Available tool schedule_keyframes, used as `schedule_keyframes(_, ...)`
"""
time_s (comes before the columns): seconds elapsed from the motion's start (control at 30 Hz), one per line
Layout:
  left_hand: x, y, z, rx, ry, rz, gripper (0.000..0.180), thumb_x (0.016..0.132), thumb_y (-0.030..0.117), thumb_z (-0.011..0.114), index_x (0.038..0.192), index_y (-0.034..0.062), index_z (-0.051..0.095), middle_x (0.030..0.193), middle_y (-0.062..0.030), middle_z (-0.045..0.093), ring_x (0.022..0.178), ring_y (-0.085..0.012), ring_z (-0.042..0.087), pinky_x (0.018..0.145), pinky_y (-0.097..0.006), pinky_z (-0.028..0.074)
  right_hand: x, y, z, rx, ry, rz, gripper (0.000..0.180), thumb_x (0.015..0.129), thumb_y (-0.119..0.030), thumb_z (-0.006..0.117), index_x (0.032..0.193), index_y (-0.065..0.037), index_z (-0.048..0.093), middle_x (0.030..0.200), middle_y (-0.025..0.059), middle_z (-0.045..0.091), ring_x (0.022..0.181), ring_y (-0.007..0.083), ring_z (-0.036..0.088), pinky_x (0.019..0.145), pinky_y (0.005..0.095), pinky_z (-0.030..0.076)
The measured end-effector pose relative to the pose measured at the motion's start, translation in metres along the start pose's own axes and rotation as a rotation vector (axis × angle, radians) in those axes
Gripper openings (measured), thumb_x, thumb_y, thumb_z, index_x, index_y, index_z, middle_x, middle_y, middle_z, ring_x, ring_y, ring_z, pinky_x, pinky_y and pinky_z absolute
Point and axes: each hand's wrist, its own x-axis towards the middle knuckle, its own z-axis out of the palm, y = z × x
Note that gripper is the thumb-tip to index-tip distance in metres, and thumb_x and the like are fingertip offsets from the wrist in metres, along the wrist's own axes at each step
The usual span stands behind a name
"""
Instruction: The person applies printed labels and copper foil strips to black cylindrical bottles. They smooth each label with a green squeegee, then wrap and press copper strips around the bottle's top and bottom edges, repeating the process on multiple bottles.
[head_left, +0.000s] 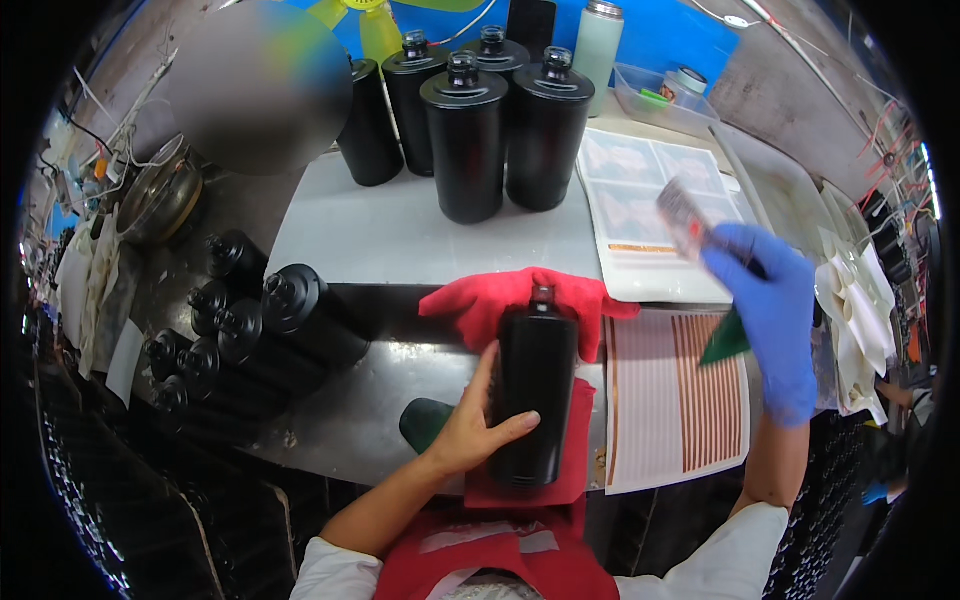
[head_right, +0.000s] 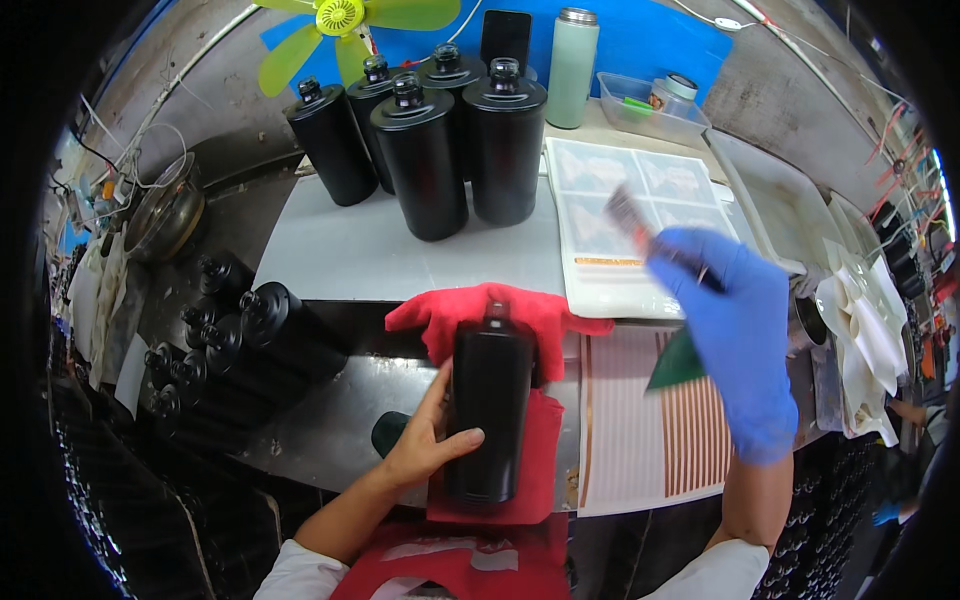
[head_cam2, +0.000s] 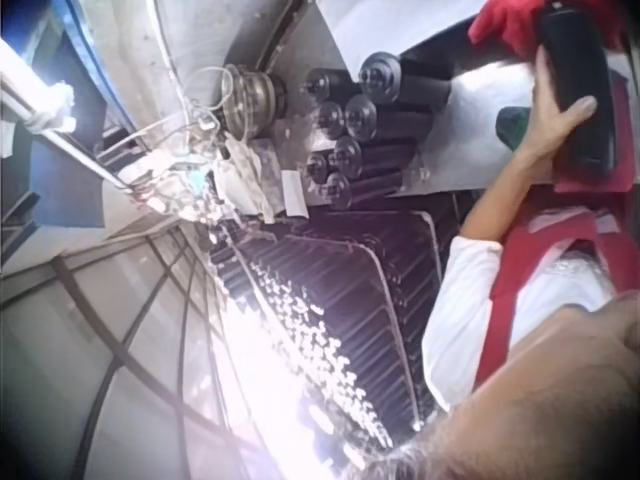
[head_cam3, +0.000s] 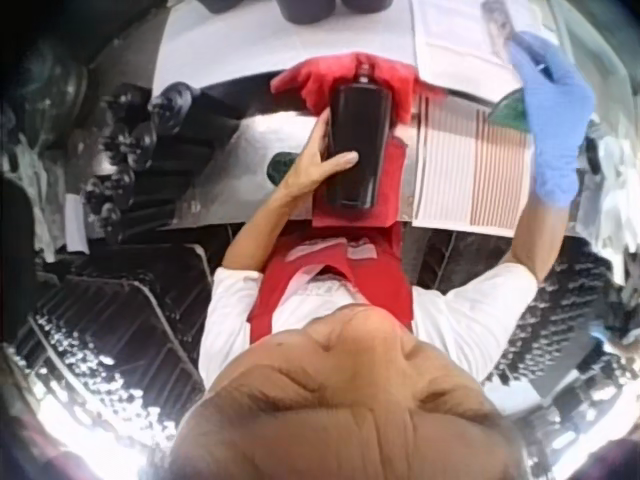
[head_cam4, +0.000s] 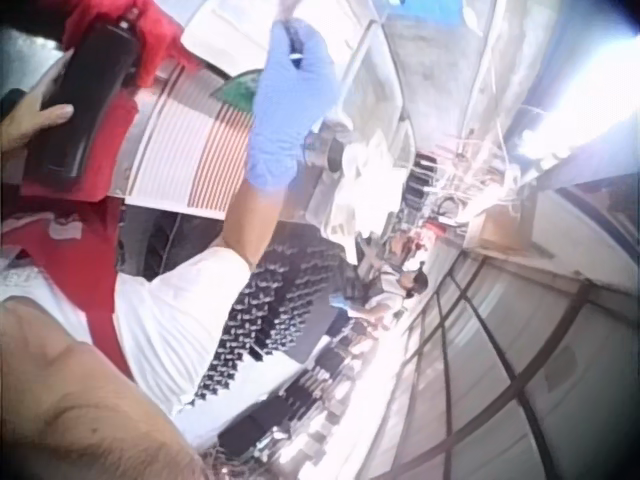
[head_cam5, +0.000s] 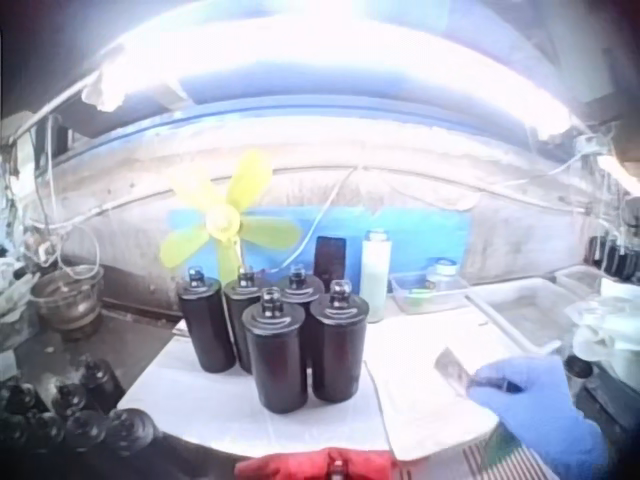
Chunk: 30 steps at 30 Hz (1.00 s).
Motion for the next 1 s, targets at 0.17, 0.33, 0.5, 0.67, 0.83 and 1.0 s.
schedule_keyframes(0.17, -0.011, 0.025, -0.009, 0.160, 0.004, 0.332, 0.066, 0.083, 0.032, 0.063, 0.133, -0.0026, 0.038, 0.134, -0.0153, 0.038, 0.120, -0.0225, 0.041, 0.101, -0.035, 0.032, -0.070, -0.062, -0.017, 0.276, -0.407, -0.059, 0.021, 0.070, 0.002, 0.073, 0.091, 0.002, 0.069, 0.079, 0.0085, 0.068, 0.069, 0.0119, 0.064, 0.065, 0.0237, 0.051)
schedule_keyframes(0.33, -0.026, 0.054, -0.002, -0.156, -0.145, 0.193, 0.070, 0.090, 0.057, 0.038, 0.118, -0.0054, 0.053, 0.120, -0.0152, 0.050, 0.112, -0.0203, 0.048, 0.097, -0.035, 0.036, -0.087, -0.052, 0.018, 0.327, -0.619, 0.205, 0.025, 0.073, -0.007, 0.074, 0.097, 0.001, 0.067, 0.085, 0.0080, 0.067, 0.074, 0.0104, 0.063, 0.068, 0.0235, 0.051)
schedule_keyframes(0.5, -0.006, 0.049, 0.003, 0.017, 0.052, 0.023, 0.035, 0.091, 0.024, 0.058, 0.110, -0.0053, 0.058, 0.100, -0.0111, 0.063, 0.089, -0.0144, 0.060, 0.079, -0.027, 0.048, -0.080, 0.001, 0.071, 0.444, -0.527, 0.445, 0.027, 0.077, -0.008, 0.071, 0.102, -0.001, 0.065, 0.089, 0.0041, 0.066, 0.079, 0.0085, 0.060, 0.074, 0.0225, 0.050)
schedule_keyframes(0.67, 0.018, 0.033, 0.003, -0.077, 0.273, 0.056, 0.011, 0.086, 0.007, 0.063, 0.091, -0.0030, 0.065, 0.077, -0.0039, 0.065, 0.064, -0.0065, 0.057, 0.055, -0.019, 0.045, -0.071, 0.027, 0.087, 0.504, -0.493, 0.558, 0.021, 0.079, -0.015, 0.071, 0.093, 0.000, 0.066, 0.080, 0.0032, 0.065, 0.070, 0.0067, 0.057, 0.064, 0.0197, 0.047)
schedule_keyframes(0.83, 0.030, 0.025, 0.000, 0.010, 0.324, 0.084, 0.010, 0.086, 0.007, 0.064, 0.087, -0.0025, 0.064, 0.073, -0.0020, 0.063, 0.061, -0.0048, 0.055, 0.052, -0.018, 0.043, -0.074, 0.041, 0.099, 0.541, -0.402, 0.630, 0.017, 0.079, -0.017, 0.070, 0.085, -0.001, 0.066, 0.072, -0.0005, 0.062, 0.059, 0.0028, 0.048, 0.053, 0.0173, 0.038)
schedule_keyframes(1.0, 0.041, 0.025, 0.004, 0.098, 0.344, 0.140, 0.010, 0.086, 0.007, 0.064, 0.083, -0.0022, 0.062, 0.071, -0.0002, 0.060, 0.060, -0.0041, 0.053, 0.049, -0.018, 0.041, -0.072, 0.045, 0.101, 0.526, -0.351, 0.664, 0.016, 0.079, -0.016, 0.071, 0.083, -0.002, 0.066, 0.072, -0.0005, 0.062, 0.061, 0.0027, 0.050, 0.055, 0.0171, 0.040)
